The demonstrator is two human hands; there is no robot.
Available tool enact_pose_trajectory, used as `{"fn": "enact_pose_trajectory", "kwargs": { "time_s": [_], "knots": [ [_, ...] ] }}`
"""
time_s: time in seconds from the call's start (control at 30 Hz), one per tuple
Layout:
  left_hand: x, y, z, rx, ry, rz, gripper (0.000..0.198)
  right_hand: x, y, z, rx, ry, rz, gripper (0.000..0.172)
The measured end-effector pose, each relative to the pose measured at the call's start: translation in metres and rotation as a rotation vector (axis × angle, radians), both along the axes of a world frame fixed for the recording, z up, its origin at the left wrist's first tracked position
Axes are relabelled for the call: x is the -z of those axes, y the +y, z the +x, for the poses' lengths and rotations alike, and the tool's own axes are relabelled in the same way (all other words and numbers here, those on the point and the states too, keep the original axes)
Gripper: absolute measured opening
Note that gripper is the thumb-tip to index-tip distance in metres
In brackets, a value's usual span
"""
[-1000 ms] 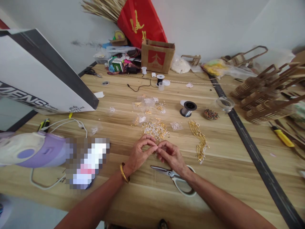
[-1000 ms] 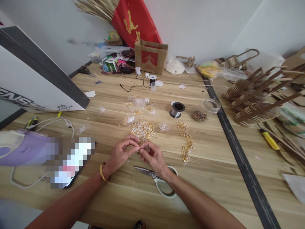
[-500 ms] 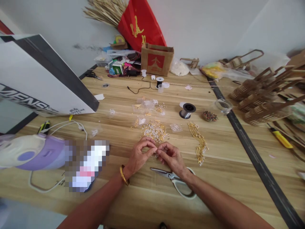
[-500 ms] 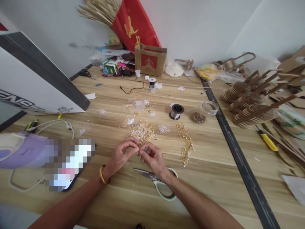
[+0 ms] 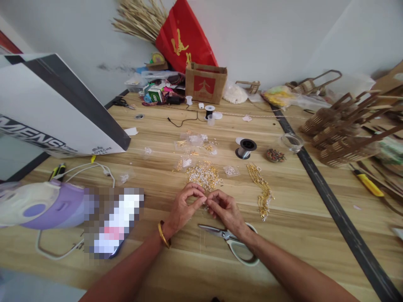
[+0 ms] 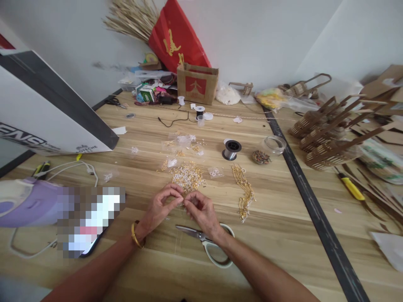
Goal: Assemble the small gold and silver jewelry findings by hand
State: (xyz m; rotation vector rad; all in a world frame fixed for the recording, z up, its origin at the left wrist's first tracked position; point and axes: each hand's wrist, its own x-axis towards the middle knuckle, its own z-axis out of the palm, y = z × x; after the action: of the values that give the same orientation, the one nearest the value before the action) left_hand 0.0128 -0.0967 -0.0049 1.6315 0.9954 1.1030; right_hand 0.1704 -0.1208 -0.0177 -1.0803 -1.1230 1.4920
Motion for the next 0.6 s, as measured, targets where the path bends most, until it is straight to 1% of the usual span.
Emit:
{"fn": "enact_pose_trajectory", "kwargs": {
  "time_s": [0.23,0.37,0.5,0.6],
  "knots": [
    [0.0022,0.0015,-0.0005,-0.014,0.013,0.001,0.011,0.0017,0.0002,0.0009,0.002,-0.001,0.008,0.031],
    [0.0025,0.0027,-0.0014,-0.020,0.054,-0.014,0.010,0.0029,0.0003,0.0021,0.028,-0.007,0.016,0.029],
    [0.0002,0.0050,-0.0037,0.002,0.177,0.024,0.008,0.0043,0.0020,0.0041,0.102,0.062,0.024,0.026],
    [0.0001,0.0063,-0.0055,0.061,0.297,0.098,0.009,0.0054,0.0037,0.0056,0.149,0.093,0.018,0.025]
  ]
}}
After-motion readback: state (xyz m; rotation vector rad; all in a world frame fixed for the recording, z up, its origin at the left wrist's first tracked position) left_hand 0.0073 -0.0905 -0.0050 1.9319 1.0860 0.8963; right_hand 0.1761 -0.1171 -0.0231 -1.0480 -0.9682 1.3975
